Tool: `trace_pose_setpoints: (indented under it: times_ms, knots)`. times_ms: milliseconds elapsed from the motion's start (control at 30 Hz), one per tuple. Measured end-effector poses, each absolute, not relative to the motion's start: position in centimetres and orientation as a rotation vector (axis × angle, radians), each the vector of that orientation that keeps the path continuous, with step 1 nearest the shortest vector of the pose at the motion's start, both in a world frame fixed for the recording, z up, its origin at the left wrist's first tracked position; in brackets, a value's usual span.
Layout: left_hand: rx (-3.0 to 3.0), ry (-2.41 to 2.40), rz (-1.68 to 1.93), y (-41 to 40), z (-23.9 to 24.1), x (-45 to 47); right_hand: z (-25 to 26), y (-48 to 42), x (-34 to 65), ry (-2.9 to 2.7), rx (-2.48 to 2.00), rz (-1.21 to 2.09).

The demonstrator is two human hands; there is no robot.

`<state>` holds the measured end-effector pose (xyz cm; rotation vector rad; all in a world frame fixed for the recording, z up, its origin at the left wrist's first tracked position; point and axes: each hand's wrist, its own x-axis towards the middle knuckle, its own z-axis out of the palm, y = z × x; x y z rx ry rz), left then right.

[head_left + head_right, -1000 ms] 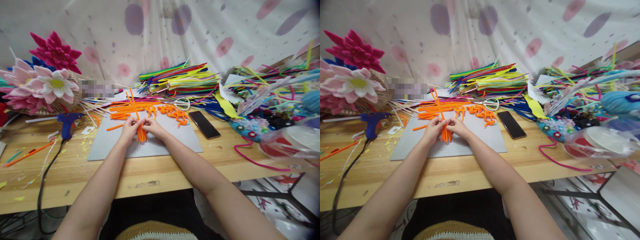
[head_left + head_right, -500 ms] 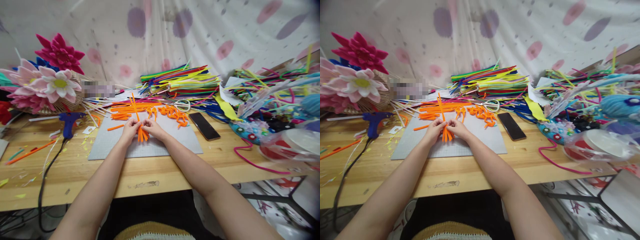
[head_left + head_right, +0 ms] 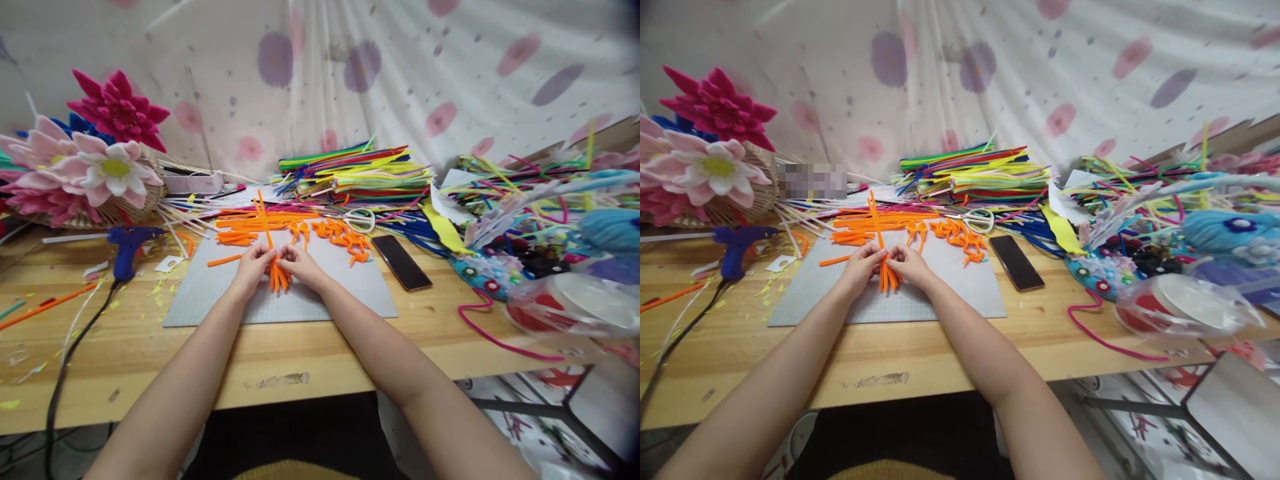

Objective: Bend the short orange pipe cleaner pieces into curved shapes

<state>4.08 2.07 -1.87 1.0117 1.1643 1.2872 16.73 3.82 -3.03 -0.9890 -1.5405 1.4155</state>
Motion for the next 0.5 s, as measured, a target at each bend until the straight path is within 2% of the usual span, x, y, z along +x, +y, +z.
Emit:
trace_pose_setpoints:
  times_ms: [500]
  knots:
    - [0.989,1.117,1.275,2.21,-1.94,4.01,-2.04,3.33,17.24,-1.536,-0.897,1.548]
